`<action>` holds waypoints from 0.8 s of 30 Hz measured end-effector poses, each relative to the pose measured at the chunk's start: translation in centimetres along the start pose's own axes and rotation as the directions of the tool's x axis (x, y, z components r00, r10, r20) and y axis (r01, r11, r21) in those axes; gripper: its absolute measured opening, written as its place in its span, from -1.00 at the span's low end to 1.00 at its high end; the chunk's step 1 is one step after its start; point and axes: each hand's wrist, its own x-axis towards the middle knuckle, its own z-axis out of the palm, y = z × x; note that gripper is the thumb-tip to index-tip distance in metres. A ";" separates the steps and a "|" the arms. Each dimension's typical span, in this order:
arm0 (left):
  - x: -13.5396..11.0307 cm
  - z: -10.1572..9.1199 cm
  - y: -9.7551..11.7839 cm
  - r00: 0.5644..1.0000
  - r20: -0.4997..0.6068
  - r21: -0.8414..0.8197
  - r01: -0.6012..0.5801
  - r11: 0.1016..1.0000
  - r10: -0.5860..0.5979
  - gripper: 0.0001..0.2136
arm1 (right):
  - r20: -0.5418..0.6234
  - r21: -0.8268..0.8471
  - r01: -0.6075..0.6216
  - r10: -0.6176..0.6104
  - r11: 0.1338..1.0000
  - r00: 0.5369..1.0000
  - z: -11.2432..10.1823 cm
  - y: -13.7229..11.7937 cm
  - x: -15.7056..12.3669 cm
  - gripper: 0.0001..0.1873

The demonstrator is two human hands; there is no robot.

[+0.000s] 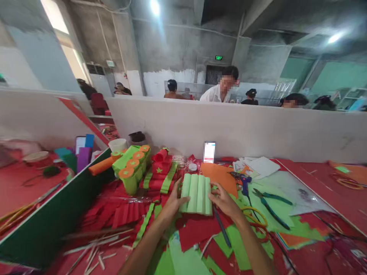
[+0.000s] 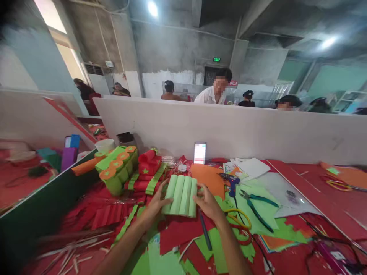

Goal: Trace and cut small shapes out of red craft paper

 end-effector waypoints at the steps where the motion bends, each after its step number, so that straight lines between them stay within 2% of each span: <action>1: 0.0 0.0 0.0 0.999 0.005 0.003 0.036 0.999 -0.036 -0.21 | 0.007 0.064 -0.008 0.008 0.998 1.000 0.3 -0.3 -0.1 -0.33; 4: 0.0 0.0 0.1 0.995 0.045 0.035 0.082 0.996 -0.084 -0.30 | 0.057 0.208 -0.026 0.015 0.978 0.998 1.2 -1.2 -0.6 -0.35; 7: 0.1 -0.1 0.1 0.990 0.131 0.100 0.029 0.995 -0.042 -0.39 | 0.157 0.276 -0.037 -0.007 0.961 0.988 1.6 -2.5 -1.3 -0.46; 9: 0.2 -0.3 0.0 0.986 0.155 0.148 -0.079 0.986 0.056 -0.42 | 0.186 0.221 0.014 -0.056 0.975 0.981 1.4 -3.3 -1.8 -0.52; 13: 0.3 -0.7 0.1 0.961 0.182 0.280 -0.255 0.926 0.209 -0.53 | 0.151 0.028 0.182 -0.185 0.983 0.971 0.7 -3.7 -2.1 -0.60; 19: -0.1 -1.0 0.6 0.917 0.263 0.455 -0.393 0.799 0.301 -0.73 | 0.179 -0.054 0.239 -0.226 0.969 0.957 0.3 -3.4 -2.2 -0.67; 24: -0.4 -0.8 1.1 0.887 0.312 0.447 -0.453 0.771 0.340 -0.79 | 0.200 -0.138 0.330 -0.300 0.934 0.933 0.0 -4.0 -2.2 -0.69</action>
